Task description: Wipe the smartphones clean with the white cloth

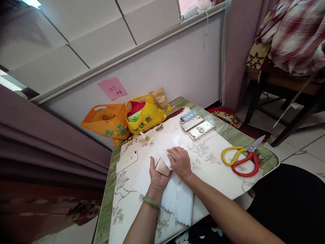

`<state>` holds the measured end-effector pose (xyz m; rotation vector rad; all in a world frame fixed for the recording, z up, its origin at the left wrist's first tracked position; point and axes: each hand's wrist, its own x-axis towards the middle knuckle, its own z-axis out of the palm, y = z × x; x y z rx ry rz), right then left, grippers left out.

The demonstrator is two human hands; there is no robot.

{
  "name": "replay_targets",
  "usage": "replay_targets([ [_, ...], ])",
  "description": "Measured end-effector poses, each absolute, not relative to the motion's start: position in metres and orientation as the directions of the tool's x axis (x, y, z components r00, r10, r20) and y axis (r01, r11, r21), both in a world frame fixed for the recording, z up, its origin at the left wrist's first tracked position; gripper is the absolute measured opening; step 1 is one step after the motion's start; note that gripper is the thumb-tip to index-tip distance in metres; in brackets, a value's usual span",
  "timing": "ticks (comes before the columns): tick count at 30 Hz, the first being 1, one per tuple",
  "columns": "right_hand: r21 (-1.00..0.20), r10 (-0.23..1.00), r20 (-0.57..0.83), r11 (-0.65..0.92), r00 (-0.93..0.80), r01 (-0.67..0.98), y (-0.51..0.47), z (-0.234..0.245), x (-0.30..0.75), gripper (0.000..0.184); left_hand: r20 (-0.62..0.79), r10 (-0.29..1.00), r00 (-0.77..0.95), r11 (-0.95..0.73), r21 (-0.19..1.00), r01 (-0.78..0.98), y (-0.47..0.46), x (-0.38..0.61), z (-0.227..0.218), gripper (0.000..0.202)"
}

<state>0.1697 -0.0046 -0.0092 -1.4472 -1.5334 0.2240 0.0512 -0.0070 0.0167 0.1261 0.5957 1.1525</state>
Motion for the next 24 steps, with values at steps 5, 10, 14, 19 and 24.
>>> replay_targets([
  [5, -0.67, 0.846, 0.507, 0.264, 0.168, 0.694, -0.005, -0.009, 0.171, 0.03, -0.391, 0.879, 0.273, 0.425, 0.384, -0.82, -0.006, 0.049, 0.014, 0.063],
  [10, -0.527, 0.734, 0.628, 0.645, -0.258, 0.554, -0.014, -0.002, 0.167, 0.021, -0.367, 0.909, 0.197, 0.342, 0.389, -0.855, -0.004, 0.044, 0.008, 0.054],
  [14, -0.577, 0.778, 0.614, 0.558, -0.133, 0.596, -0.013, -0.001, 0.166, 0.023, -0.36, 0.907, 0.22, 0.36, 0.391, -0.847, -0.005, 0.046, 0.011, 0.054],
  [19, -0.655, 0.837, 0.518, 0.257, 0.175, 0.711, -0.006, -0.005, 0.167, 0.034, -0.364, 0.885, 0.29, 0.427, 0.388, -0.817, -0.007, 0.051, 0.015, 0.061],
  [24, -0.556, 0.804, 0.589, 0.482, -0.088, 0.677, -0.01, -0.003, 0.168, 0.028, -0.349, 0.899, 0.263, 0.395, 0.391, -0.831, -0.006, 0.045, 0.008, 0.064],
])
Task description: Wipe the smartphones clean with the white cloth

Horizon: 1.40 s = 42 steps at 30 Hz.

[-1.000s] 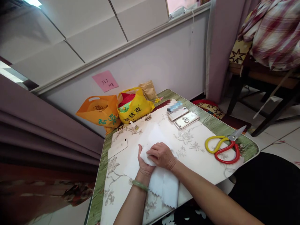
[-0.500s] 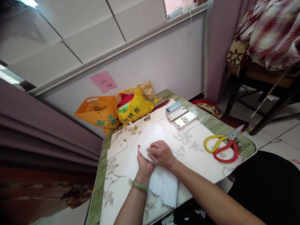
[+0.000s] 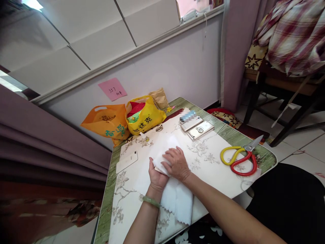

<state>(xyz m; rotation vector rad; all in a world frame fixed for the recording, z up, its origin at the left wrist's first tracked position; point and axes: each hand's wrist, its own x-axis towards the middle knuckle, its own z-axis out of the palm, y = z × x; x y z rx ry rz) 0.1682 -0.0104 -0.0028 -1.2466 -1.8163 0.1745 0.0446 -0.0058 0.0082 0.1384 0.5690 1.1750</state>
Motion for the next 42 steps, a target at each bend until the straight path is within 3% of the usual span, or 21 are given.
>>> replay_targets([
  [2, -0.514, 0.742, 0.619, 0.632, -0.259, 0.58, -0.014, 0.0, 0.168, 0.023, -0.346, 0.885, 0.31, 0.437, 0.391, -0.81, -0.006, 0.042, 0.006, 0.07],
  [4, -0.508, 0.726, 0.624, 0.658, -0.289, 0.557, -0.015, 0.0, 0.167, 0.022, -0.347, 0.878, 0.329, 0.455, 0.394, -0.798, -0.006, 0.042, 0.006, 0.071],
  [9, -0.614, 0.847, 0.518, 0.267, 0.123, 0.743, -0.006, -0.008, 0.166, 0.034, -0.352, 0.899, 0.262, 0.399, 0.408, -0.822, -0.006, 0.049, 0.012, 0.061],
  [12, -0.601, 0.853, 0.488, 0.174, 0.185, 0.78, -0.004, -0.011, 0.167, 0.041, -0.363, 0.884, 0.294, 0.433, 0.399, -0.808, -0.006, 0.051, 0.014, 0.063],
  [15, -0.512, 0.821, 0.568, 0.407, -0.057, 0.757, -0.008, -0.009, 0.168, 0.042, -0.35, 0.903, 0.248, 0.382, 0.393, -0.836, -0.007, 0.047, 0.014, 0.056],
  [17, -0.44, 0.731, 0.629, 0.616, -0.266, 0.654, -0.013, -0.006, 0.168, 0.04, -0.353, 0.891, 0.284, 0.415, 0.383, -0.825, -0.008, 0.043, 0.013, 0.055],
  [20, -0.407, 0.662, 0.661, 0.712, -0.353, 0.572, -0.015, -0.005, 0.166, 0.035, -0.372, 0.855, 0.361, 0.493, 0.371, -0.787, -0.009, 0.041, 0.013, 0.056],
  [24, -0.509, 0.826, 0.559, 0.413, -0.075, 0.755, -0.01, -0.005, 0.164, 0.041, -0.362, 0.898, 0.248, 0.389, 0.395, -0.832, -0.007, 0.047, 0.014, 0.052],
  [27, -0.541, 0.87, 0.486, 0.228, 0.079, 0.81, -0.007, -0.003, 0.163, 0.047, -0.371, 0.889, 0.268, 0.412, 0.394, -0.822, -0.006, 0.051, 0.015, 0.056],
  [29, -0.515, 0.858, 0.514, 0.317, -0.009, 0.796, -0.008, -0.003, 0.165, 0.05, -0.36, 0.899, 0.247, 0.387, 0.392, -0.834, -0.006, 0.05, 0.014, 0.054],
  [32, -0.452, 0.747, 0.614, 0.598, -0.256, 0.661, -0.013, -0.005, 0.167, 0.044, -0.358, 0.893, 0.273, 0.403, 0.366, -0.839, -0.005, 0.044, 0.011, 0.052],
  [35, -0.437, 0.673, 0.67, 0.698, -0.312, 0.568, -0.015, -0.007, 0.168, 0.029, -0.379, 0.847, 0.372, 0.497, 0.32, -0.807, -0.005, 0.041, 0.009, 0.057],
  [38, -0.486, 0.768, 0.618, 0.543, -0.171, 0.684, -0.013, -0.009, 0.165, 0.032, -0.379, 0.877, 0.296, 0.431, 0.346, -0.834, -0.006, 0.045, 0.011, 0.054],
  [42, -0.514, 0.862, 0.507, 0.287, 0.017, 0.809, -0.007, -0.007, 0.163, 0.051, -0.388, 0.889, 0.244, 0.399, 0.395, -0.827, -0.006, 0.051, 0.015, 0.054],
])
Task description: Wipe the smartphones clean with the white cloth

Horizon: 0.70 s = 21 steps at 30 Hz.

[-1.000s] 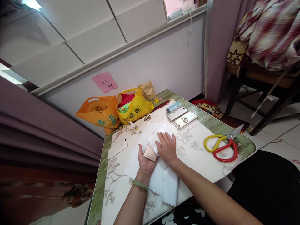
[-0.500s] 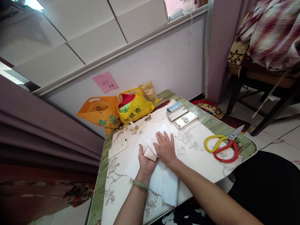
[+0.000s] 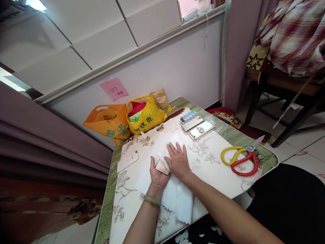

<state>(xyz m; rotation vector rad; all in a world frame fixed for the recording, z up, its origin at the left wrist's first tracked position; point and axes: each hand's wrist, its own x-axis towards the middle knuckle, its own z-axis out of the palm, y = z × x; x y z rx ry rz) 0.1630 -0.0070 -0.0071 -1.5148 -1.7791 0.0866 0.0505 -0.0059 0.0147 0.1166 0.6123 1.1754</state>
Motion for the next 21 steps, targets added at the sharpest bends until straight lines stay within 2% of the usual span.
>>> replay_targets([
  [3, -0.496, 0.837, 0.536, 0.415, -0.107, 0.763, -0.0082, -0.0053, 0.1658, 0.05, -0.382, 0.899, 0.215, 0.37, 0.396, -0.841, -0.0056, 0.0489, 0.0135, 0.052],
  [6, -0.493, 0.757, 0.611, 0.592, -0.23, 0.637, -0.0124, -0.0054, 0.1687, 0.032, -0.396, 0.889, 0.23, 0.387, 0.381, -0.84, -0.0054, 0.0461, 0.0114, 0.054],
  [9, -0.561, 0.782, 0.615, 0.52, -0.096, 0.644, -0.013, -0.007, 0.1689, 0.024, -0.399, 0.876, 0.273, 0.426, 0.372, -0.825, -0.0061, 0.0471, 0.0125, 0.059],
  [11, -0.599, 0.825, 0.563, 0.376, 0.038, 0.707, -0.0105, -0.0079, 0.1683, 0.028, -0.394, 0.875, 0.282, 0.434, 0.379, -0.817, -0.0067, 0.0495, 0.0147, 0.06],
  [13, -0.588, 0.851, 0.52, 0.292, 0.075, 0.754, -0.0076, -0.0079, 0.1681, 0.04, -0.394, 0.877, 0.275, 0.431, 0.391, -0.813, -0.0068, 0.051, 0.0161, 0.06],
  [14, -0.567, 0.857, 0.514, 0.305, 0.039, 0.765, -0.0068, -0.0075, 0.1684, 0.047, -0.388, 0.886, 0.255, 0.411, 0.398, -0.82, -0.0067, 0.051, 0.0163, 0.058],
  [16, -0.514, 0.838, 0.532, 0.432, -0.12, 0.741, -0.0074, -0.0065, 0.1696, 0.053, -0.373, 0.902, 0.217, 0.368, 0.403, -0.838, -0.0062, 0.0496, 0.0152, 0.053],
  [19, -0.468, 0.742, 0.589, 0.636, -0.319, 0.614, -0.0117, -0.0055, 0.1715, 0.039, -0.393, 0.881, 0.263, 0.416, 0.379, -0.826, -0.0056, 0.0464, 0.0125, 0.056],
  [21, -0.498, 0.752, 0.607, 0.611, -0.255, 0.616, -0.0138, -0.0054, 0.1714, 0.029, -0.406, 0.867, 0.29, 0.447, 0.372, -0.814, -0.0058, 0.0462, 0.0118, 0.059],
])
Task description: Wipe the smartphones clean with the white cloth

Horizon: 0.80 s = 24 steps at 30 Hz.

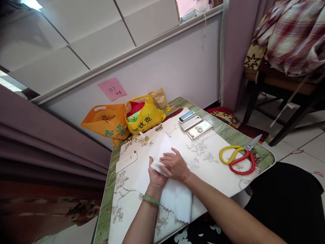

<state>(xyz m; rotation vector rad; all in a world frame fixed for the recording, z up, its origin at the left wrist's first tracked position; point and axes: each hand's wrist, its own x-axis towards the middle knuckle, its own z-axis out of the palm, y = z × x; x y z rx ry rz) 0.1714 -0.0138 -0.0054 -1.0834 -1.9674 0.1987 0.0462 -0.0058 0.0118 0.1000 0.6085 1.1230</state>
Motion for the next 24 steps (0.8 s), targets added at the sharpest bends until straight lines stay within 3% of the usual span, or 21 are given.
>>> replay_targets([
  [3, -0.563, 0.837, 0.546, 0.381, -0.015, 0.733, -0.0122, -0.0051, 0.1697, 0.032, -0.396, 0.878, 0.27, 0.427, 0.387, -0.817, -0.0065, 0.0491, 0.0138, 0.059],
  [5, -0.552, 0.864, 0.502, 0.294, 0.03, 0.78, -0.0099, -0.0042, 0.169, 0.044, -0.392, 0.883, 0.258, 0.415, 0.398, -0.818, -0.0069, 0.0509, 0.0157, 0.058],
  [8, -0.488, 0.839, 0.513, 0.461, -0.184, 0.741, -0.0095, -0.0029, 0.1704, 0.053, -0.379, 0.901, 0.21, 0.368, 0.413, -0.833, -0.0075, 0.0501, 0.0168, 0.051],
  [11, -0.475, 0.73, 0.572, 0.666, -0.373, 0.575, -0.0128, -0.0039, 0.1727, 0.038, -0.4, 0.869, 0.292, 0.45, 0.393, -0.802, -0.0078, 0.0474, 0.0158, 0.057],
  [14, -0.563, 0.792, 0.583, 0.556, -0.182, 0.612, -0.0135, -0.0069, 0.1723, 0.028, -0.392, 0.868, 0.305, 0.456, 0.388, -0.801, -0.0074, 0.0477, 0.0151, 0.058],
  [16, -0.605, 0.848, 0.53, 0.377, 0.001, 0.701, -0.0115, -0.0081, 0.1713, 0.031, -0.379, 0.881, 0.284, 0.431, 0.392, -0.813, -0.007, 0.0492, 0.0154, 0.059],
  [18, -0.58, 0.868, 0.496, 0.316, 0.019, 0.751, -0.0094, -0.0078, 0.171, 0.042, -0.37, 0.889, 0.269, 0.412, 0.393, -0.822, -0.0068, 0.0498, 0.0154, 0.058],
  [21, -0.496, 0.809, 0.528, 0.541, -0.259, 0.679, -0.0102, -0.0063, 0.1725, 0.05, -0.363, 0.898, 0.25, 0.39, 0.392, -0.833, -0.0071, 0.0477, 0.0139, 0.054],
  [24, -0.504, 0.736, 0.58, 0.66, -0.348, 0.557, -0.0133, -0.0069, 0.1737, 0.033, -0.389, 0.87, 0.303, 0.45, 0.375, -0.811, -0.0069, 0.0457, 0.0118, 0.057],
])
